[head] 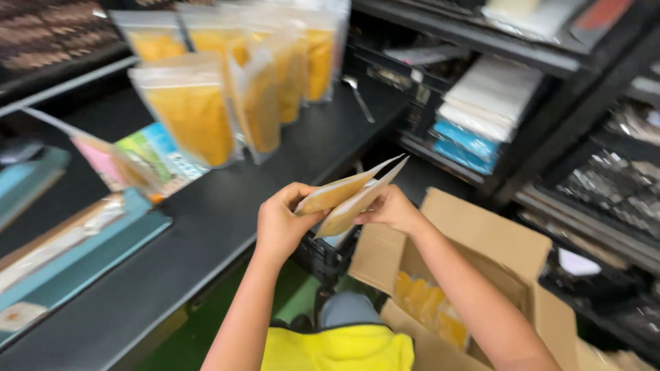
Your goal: The person takes sealed plastic pouches filled with a yellow food substance from a table and places them into a cardboard box.
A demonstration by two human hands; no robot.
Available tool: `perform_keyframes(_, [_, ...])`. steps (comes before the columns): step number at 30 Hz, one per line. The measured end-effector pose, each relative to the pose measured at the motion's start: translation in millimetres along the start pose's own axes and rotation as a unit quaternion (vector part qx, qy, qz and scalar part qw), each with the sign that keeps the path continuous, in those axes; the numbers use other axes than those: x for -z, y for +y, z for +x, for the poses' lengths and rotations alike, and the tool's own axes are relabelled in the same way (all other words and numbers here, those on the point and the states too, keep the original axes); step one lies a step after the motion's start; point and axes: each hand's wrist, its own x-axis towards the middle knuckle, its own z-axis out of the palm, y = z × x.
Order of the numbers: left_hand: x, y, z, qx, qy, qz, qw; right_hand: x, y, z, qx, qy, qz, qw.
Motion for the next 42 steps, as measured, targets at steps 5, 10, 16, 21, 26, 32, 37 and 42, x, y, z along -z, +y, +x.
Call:
perform_keyframes(5, [-74,-23,-4,0.015,-0.078,-0.007,0.997,62,12,-80,-0.032,0.078,-0.017,0.996])
perform_keyframes(10, [-146,-26,-11,0.011,-0.162,0.005,0.987,131,46,-154,-0.080,0.165,0.007,0.983])
perform_keyframes(16, [-240,-73,-20,0.059,-0.271,0.054,0.959,185,108,-239,-0.136,0.242,0.017,0.961])
perform_keyframes(21, [-311,-105,-26,0.082,-0.345,0.128,0.926,210,136,-293,-0.199,0.315,0.035,0.927])
perform_keyframes(26, [-368,-138,-23,0.087,-0.388,0.183,0.899,244,182,-333,-0.240,0.371,0.009,0.897])
perform_keyframes(32, [-440,-219,-28,0.107,-0.419,0.263,0.863,272,240,-358,-0.341,0.433,-0.036,0.834])
perform_keyframes(37, [-471,-293,-38,0.155,-0.423,0.325,0.832,297,332,-383,-0.498,0.406,-0.046,0.765])
perform_keyframes(42, [-478,-325,-46,0.179,-0.419,0.355,0.816,303,408,-394,-0.580,0.324,-0.111,0.739])
